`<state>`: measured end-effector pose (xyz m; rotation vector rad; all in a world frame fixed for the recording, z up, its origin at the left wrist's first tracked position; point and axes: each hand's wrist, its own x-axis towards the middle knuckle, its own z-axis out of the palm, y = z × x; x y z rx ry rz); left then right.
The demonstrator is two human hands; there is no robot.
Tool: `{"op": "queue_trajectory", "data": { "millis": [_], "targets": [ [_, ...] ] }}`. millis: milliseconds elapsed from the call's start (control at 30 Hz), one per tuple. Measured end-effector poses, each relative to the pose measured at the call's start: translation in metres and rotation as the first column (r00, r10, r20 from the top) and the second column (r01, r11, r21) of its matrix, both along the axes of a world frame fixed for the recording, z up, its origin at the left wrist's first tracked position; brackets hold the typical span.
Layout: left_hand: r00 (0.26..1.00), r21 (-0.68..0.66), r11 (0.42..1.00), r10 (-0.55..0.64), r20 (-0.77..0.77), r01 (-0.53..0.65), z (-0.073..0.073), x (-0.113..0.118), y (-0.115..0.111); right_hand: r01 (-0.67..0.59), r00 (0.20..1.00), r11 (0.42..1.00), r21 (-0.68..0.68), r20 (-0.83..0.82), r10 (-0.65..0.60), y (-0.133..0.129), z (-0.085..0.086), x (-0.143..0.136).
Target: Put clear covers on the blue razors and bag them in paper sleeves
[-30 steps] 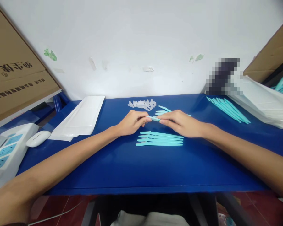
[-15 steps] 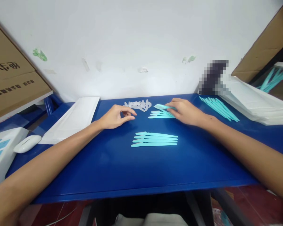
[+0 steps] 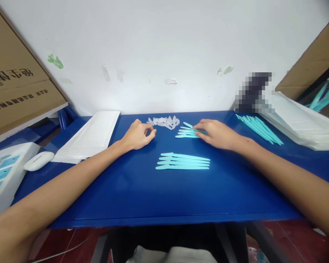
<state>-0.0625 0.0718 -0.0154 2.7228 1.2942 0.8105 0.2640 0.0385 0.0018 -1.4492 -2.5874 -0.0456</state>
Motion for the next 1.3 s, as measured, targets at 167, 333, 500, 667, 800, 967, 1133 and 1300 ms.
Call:
{"op": "queue_trajectory", "data": {
  "millis": [167,333,500,667,800,967,1133,1300],
  "targets": [
    [0.999,-0.068,0.997,0.035,0.025,-0.034,-0.002,0.000,0.000,-0.023,0.998,1.000,0.019,-0.051,0.024,-0.002,0.002,-0.003],
    [0.998,-0.039,0.999,0.005,-0.064,-0.008,-0.002,-0.001,0.004,-0.036,0.998,0.999,-0.021,-0.051,0.035,-0.002,0.002,-0.001],
    [0.995,-0.061,0.998,-0.004,-0.104,-0.003,-0.004,-0.002,0.007,-0.073,0.997,0.997,-0.034,-0.037,0.072,0.003,-0.003,0.006],
    [0.995,-0.065,0.998,-0.014,-0.099,0.008,-0.004,-0.003,0.007,-0.093,0.993,0.995,-0.028,-0.077,0.090,0.008,-0.009,0.009],
    [0.994,-0.073,0.997,-0.006,-0.105,-0.002,-0.004,-0.004,0.006,-0.098,0.991,0.995,0.011,-0.087,0.098,0.006,-0.007,0.008],
    [0.995,-0.039,0.999,0.013,-0.099,-0.017,-0.005,-0.005,0.007,-0.049,0.989,0.989,0.136,-0.131,0.067,-0.010,0.006,-0.007],
    [0.977,-0.148,0.987,0.027,-0.211,-0.060,-0.003,-0.004,0.008,-0.166,0.972,0.983,0.077,-0.156,0.176,-0.040,0.023,-0.035],
    [0.969,-0.196,0.980,-0.015,-0.247,-0.035,-0.005,-0.004,0.012,-0.327,0.942,0.942,-0.077,-0.107,0.318,-0.055,0.020,-0.048]
  ]
}}
